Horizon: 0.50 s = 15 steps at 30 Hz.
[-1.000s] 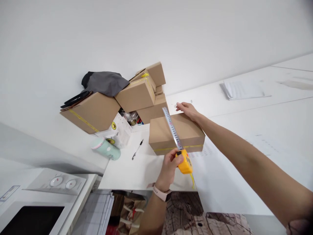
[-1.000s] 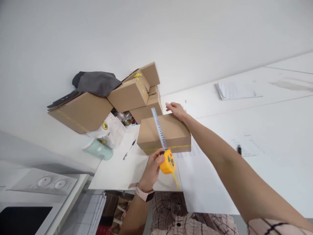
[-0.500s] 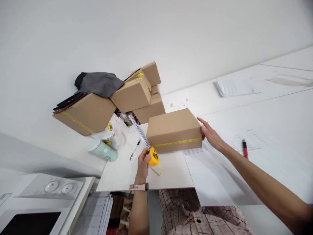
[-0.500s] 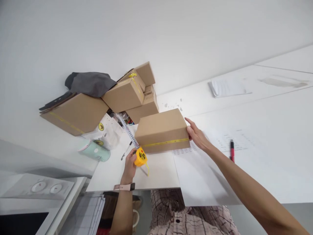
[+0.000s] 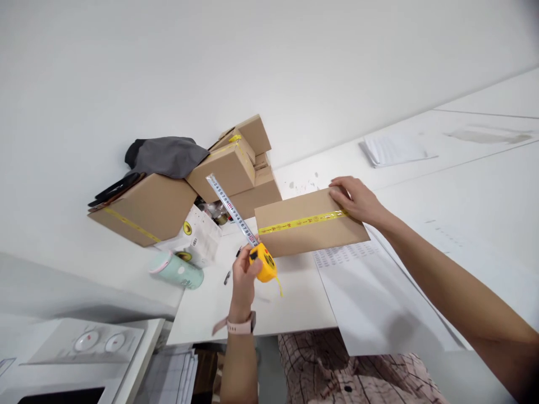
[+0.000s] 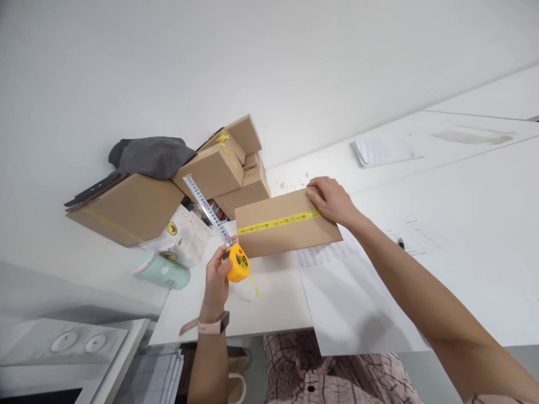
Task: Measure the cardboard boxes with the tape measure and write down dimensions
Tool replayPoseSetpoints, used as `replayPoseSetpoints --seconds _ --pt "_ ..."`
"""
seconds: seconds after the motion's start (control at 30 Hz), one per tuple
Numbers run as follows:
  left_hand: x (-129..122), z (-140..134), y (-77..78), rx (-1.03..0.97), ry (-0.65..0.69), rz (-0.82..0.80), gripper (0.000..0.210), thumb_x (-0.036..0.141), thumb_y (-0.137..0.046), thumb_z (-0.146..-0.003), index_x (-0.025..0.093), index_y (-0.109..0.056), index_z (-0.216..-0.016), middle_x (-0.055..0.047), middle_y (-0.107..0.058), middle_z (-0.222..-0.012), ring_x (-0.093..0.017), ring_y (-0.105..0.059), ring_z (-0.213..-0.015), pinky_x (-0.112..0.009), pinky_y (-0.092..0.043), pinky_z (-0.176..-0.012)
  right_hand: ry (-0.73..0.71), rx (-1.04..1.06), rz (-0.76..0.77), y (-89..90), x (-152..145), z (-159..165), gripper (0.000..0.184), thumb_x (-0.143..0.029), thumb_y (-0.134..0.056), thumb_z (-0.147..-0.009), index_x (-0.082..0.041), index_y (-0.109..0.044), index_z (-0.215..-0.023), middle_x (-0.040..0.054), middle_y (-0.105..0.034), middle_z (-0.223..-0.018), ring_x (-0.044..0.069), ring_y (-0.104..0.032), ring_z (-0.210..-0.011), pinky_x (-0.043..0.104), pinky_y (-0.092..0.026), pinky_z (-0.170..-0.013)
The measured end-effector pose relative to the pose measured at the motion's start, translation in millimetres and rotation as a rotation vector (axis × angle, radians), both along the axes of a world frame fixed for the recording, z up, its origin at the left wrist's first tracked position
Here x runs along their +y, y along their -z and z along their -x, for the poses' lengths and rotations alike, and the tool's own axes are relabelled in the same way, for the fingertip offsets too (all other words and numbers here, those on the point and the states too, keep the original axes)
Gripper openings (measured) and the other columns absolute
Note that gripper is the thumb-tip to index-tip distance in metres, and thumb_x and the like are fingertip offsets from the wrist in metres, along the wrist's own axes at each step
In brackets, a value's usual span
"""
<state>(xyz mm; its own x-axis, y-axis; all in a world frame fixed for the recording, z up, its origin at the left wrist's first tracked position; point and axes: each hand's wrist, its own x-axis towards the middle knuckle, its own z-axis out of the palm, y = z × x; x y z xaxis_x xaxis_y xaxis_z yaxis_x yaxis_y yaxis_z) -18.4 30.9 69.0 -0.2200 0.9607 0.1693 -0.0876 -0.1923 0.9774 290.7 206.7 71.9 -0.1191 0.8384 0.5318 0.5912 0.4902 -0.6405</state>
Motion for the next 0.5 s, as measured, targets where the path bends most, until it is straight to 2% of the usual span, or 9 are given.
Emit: replayPoseSetpoints --seconds 0.03,0.1,0.17,0.27,0.37,0.5 --pt "-7 -10 -0.7 0.019 0.017 -0.004 0.057 0.048 -0.085 -0.069 0.019 -0.071 -0.116 -0.013 -0.069 -0.128 -0.025 -0.067 -0.105 -0.032 -0.055 -0.084 -0.037 -0.034 -0.049 0.9 2 2 0.032 -0.043 -0.044 -0.098 -0.026 -0.067 -0.113 0.0108 -0.07 -0.119 0.032 -0.062 -0.109 0.051 -0.049 -0.093" --pt "-23 -33 2.8 -0.002 0.132 0.025 0.06 0.05 -0.086 -0.069 0.018 -0.071 -0.117 -0.014 -0.067 -0.128 -0.024 -0.066 -0.099 -0.031 -0.055 -0.08 -0.054 -0.087 -0.119 2.2 2 6 0.035 -0.035 -0.037 -0.101 -0.026 -0.067 -0.115 0.0097 -0.072 -0.115 0.032 -0.062 -0.108 0.052 -0.046 -0.094" --pt "-37 -60 13.1 -0.084 0.303 0.096 0.062 0.055 -0.087 -0.068 0.017 -0.072 -0.114 -0.013 -0.069 -0.119 -0.021 -0.064 -0.089 -0.03 -0.054 -0.074 -0.024 -0.118 -0.171 2.7 -3 9 0.036 -0.033 -0.035 -0.103 -0.027 -0.067 -0.116 0.0091 -0.073 -0.117 0.032 -0.061 -0.109 0.052 -0.045 -0.093" --pt "-49 -96 34.7 -0.188 0.456 0.213 0.064 0.053 -0.088 -0.068 0.017 -0.071 -0.119 -0.007 -0.069 -0.099 -0.017 -0.06 -0.083 -0.027 -0.05 -0.074 -0.001 -0.161 -0.231 2.0 -13 11 0.034 -0.029 -0.035 -0.103 -0.026 -0.066 -0.116 0.0081 -0.074 -0.117 0.03 -0.061 -0.109 0.05 -0.042 -0.096" --pt "-54 -117 51.2 -0.283 0.494 0.285 0.067 0.052 -0.09 -0.067 0.016 -0.07 -0.12 -0.005 -0.066 -0.09 -0.015 -0.058 -0.078 -0.025 -0.048 -0.072 0.007 -0.217 -0.297 0.4 -19 11 0.035 -0.02 -0.033 -0.102 -0.024 -0.065 -0.117 0.0078 -0.074 -0.116 0.028 -0.061 -0.106 0.048 -0.04 -0.099" --pt "-56 -124 58.6 -0.288 0.498 0.316 0.067 0.052 -0.091 -0.066 0.014 -0.07 -0.116 -0.005 -0.066 -0.09 -0.015 -0.057 -0.078 -0.025 -0.047 -0.072 0.014 -0.332 -0.339 -1.8 -21 12 0.04 -0.011 -0.037 -0.095 -0.023 -0.064 -0.123 0.009 -0.073 -0.118 0.028 -0.061 -0.102 0.047 -0.037 -0.101"
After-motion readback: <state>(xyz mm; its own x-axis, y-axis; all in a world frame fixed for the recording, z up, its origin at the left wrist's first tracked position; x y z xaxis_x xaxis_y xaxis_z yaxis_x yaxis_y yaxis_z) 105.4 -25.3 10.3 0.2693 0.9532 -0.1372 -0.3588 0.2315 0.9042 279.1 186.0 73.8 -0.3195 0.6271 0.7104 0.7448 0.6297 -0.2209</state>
